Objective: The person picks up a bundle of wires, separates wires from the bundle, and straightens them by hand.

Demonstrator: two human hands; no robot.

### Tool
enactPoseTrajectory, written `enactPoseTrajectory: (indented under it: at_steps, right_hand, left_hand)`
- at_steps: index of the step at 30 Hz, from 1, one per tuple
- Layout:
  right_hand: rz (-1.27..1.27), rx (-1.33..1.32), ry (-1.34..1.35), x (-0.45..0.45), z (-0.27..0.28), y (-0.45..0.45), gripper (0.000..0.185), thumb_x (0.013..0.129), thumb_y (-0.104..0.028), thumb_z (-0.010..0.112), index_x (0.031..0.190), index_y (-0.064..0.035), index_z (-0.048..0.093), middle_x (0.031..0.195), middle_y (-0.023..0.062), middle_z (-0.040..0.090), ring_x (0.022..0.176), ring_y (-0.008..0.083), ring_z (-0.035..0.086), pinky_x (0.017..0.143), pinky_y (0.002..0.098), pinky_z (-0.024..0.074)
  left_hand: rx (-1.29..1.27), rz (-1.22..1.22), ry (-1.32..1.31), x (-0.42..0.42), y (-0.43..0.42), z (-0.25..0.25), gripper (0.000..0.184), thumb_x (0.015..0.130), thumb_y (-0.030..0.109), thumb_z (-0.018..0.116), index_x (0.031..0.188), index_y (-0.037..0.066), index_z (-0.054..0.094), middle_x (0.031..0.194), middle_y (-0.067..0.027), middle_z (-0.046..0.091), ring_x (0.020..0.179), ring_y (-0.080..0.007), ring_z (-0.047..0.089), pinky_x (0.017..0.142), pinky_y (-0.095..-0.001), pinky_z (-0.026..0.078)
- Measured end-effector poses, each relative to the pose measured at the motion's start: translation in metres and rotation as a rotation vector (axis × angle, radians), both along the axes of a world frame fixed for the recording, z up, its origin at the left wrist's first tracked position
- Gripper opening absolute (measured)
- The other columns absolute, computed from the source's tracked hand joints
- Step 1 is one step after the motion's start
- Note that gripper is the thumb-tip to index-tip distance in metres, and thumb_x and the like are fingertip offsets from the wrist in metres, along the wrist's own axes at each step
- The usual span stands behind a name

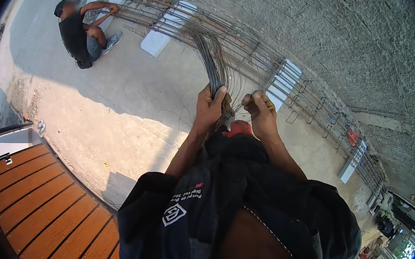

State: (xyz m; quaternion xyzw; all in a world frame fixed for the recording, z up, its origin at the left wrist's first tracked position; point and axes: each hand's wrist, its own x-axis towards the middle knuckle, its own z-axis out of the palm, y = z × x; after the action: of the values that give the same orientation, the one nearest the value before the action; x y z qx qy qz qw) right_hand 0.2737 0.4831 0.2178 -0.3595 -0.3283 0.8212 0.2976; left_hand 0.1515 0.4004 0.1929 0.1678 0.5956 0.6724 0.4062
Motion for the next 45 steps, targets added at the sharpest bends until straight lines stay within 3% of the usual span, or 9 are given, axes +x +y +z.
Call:
enactPoseTrajectory:
  at_steps: [5,13,22,23,27,31,34,41,45]
  right_hand:
    - [0.134,0.243,-0.136,-0.012,-0.004,0.016,0.021,0.085,-0.022,0.061,0.084,-0.001,0.061,0.071,0.0022,0.059,0.061,0.0069,0.05,0.059,0.0221,0.0411]
    - [0.28,0.525,-0.422,-0.029,-0.003,0.04,0.032,0.085,-0.028,0.061,0.074,0.0027,0.064,0.063,0.0074,0.061,0.053,0.0094,0.056,0.046,0.0223,0.044]
    - [-0.219,0.068,-0.197,-0.011,-0.019,0.009,0.04,0.088,-0.035,0.055,0.09,0.0048,0.062,0.064,0.0048,0.057,0.048,0.0063,0.046,0.043,0.0198,0.0352]
    - [-0.128,0.049,-0.237,-0.011,-0.017,0.006,0.036,0.085,-0.029,0.061,0.096,0.0044,0.062,0.064,0.0019,0.056,0.051,0.005,0.045,0.045,0.0188,0.0353]
    - [0.103,0.163,-0.281,-0.019,-0.028,-0.008,0.028,0.076,-0.015,0.071,0.096,0.0029,0.063,0.069,-0.0011,0.058,0.056,0.0032,0.046,0.049,0.0193,0.0371]
    - [0.228,0.285,-0.227,-0.033,-0.011,-0.008,0.018,0.077,-0.013,0.07,0.084,0.003,0.065,0.065,-0.0022,0.057,0.054,0.004,0.046,0.052,0.0204,0.0393]
    - [0.259,0.411,-0.351,-0.031,-0.019,-0.008,0.016,0.078,-0.013,0.069,0.081,0.0026,0.066,0.066,-0.0007,0.06,0.056,0.0039,0.049,0.053,0.0189,0.0398]
    - [0.105,0.389,-0.494,-0.028,-0.004,-0.029,0.019,0.079,-0.015,0.068,0.077,0.0039,0.065,0.061,0.0043,0.06,0.049,0.0067,0.052,0.046,0.0199,0.0411]
    - [0.053,0.508,-0.463,-0.029,0.001,-0.031,0.021,0.079,-0.017,0.068,0.074,0.0029,0.065,0.06,0.0049,0.06,0.047,0.0068,0.051,0.044,0.02,0.0405]
  left_hand:
    - [-0.005,-0.007,-0.021,-0.002,0.006,0.014,0.017,0.092,0.019,0.048,0.086,0.002,0.049,0.065,-0.005,0.058,0.051,-0.0068,0.049,0.047,-0.0227,0.041]
    - [0.015,-0.141,-0.057,-0.016,-0.002,-0.004,0.018,0.081,0.012,0.063,0.091,-0.001,0.055,0.072,0.002,0.056,0.061,-0.0039,0.048,0.053,-0.0203,0.039]
    - [-0.02,-0.114,0.023,-0.013,0.001,-0.001,0.019,0.075,0.01,0.069,0.085,-0.002,0.058,0.07,0.0,0.057,0.062,-0.0045,0.051,0.054,-0.0212,0.041]
    - [-0.018,-0.106,0.067,-0.015,0.002,0.001,0.018,0.074,0.009,0.069,0.084,-0.002,0.058,0.07,-0.0009,0.058,0.061,-0.0048,0.052,0.054,-0.0211,0.042]
    - [-0.073,-0.156,0.095,-0.023,-0.001,-0.008,0.019,0.074,0.009,0.069,0.084,-0.002,0.057,0.069,-0.0015,0.058,0.061,-0.0057,0.053,0.054,-0.0215,0.043]
    - [0.011,-0.127,0.065,-0.026,-0.009,-0.012,0.019,0.074,0.01,0.07,0.082,-0.001,0.056,0.066,-0.0012,0.057,0.057,-0.0057,0.051,0.052,-0.0218,0.042]
    - [0.018,-0.118,0.015,-0.027,-0.019,-0.013,0.018,0.077,0.01,0.067,0.085,-0.001,0.056,0.067,-0.0023,0.058,0.058,-0.0075,0.053,0.054,-0.0226,0.044]
    - [0.096,-0.049,-0.146,-0.029,-0.034,-0.01,0.024,0.081,0.013,0.062,0.099,-0.001,0.052,0.085,-0.0087,0.062,0.071,-0.015,0.062,0.065,-0.029,0.053]
    - [0.096,-0.065,-0.204,-0.031,-0.039,0.0,0.028,0.082,0.012,0.062,0.103,-0.002,0.05,0.091,-0.01,0.063,0.077,-0.0158,0.064,0.062,-0.0268,0.053]
